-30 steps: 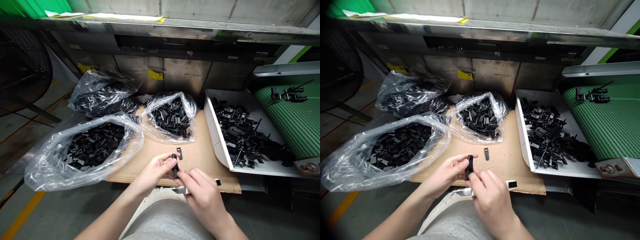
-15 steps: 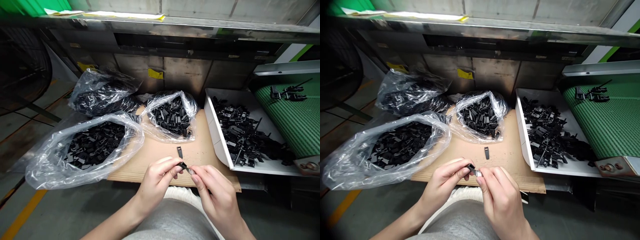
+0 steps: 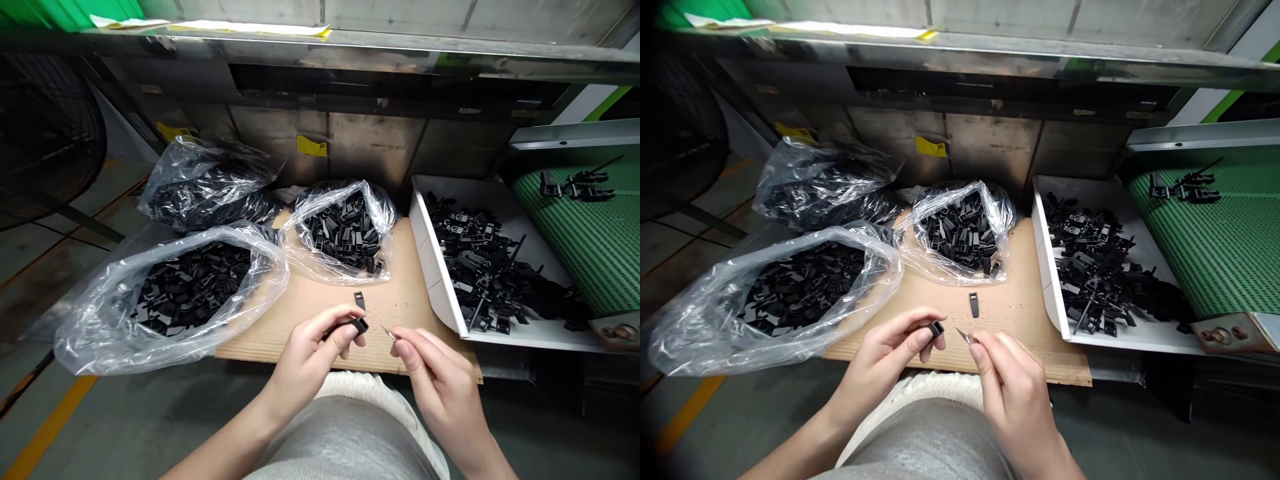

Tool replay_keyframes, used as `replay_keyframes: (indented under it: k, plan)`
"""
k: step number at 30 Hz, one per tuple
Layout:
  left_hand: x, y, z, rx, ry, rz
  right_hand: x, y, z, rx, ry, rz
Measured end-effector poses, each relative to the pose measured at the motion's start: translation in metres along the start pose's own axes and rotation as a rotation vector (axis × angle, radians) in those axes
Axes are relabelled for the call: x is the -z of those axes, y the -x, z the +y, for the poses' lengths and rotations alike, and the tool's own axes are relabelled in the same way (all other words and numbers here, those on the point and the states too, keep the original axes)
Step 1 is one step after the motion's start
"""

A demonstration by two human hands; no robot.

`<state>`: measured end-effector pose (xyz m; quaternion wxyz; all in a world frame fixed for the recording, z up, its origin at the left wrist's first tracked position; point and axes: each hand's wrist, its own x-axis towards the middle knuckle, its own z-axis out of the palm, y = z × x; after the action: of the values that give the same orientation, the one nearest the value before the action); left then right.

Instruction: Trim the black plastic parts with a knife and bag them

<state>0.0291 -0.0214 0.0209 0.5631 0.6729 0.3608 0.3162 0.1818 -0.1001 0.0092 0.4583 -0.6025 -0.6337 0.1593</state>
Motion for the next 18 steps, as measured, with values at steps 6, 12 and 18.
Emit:
replay_keyframes:
  k: [6, 12, 18]
  plan:
    - [-0.006, 0.001, -0.001, -0.111, -0.055, 0.096, -0.004, 0.004, -0.011, 0.098, 0.048, 0.032]
    - [-0.012, 0.004, -0.001, -0.214, -0.077, 0.136, -0.009, 0.002, -0.014, 0.100, 0.032, 0.040]
    - [-0.012, 0.007, -0.002, -0.253, -0.070, 0.117, -0.010, 0.006, -0.014, 0.109, 0.013, 0.055]
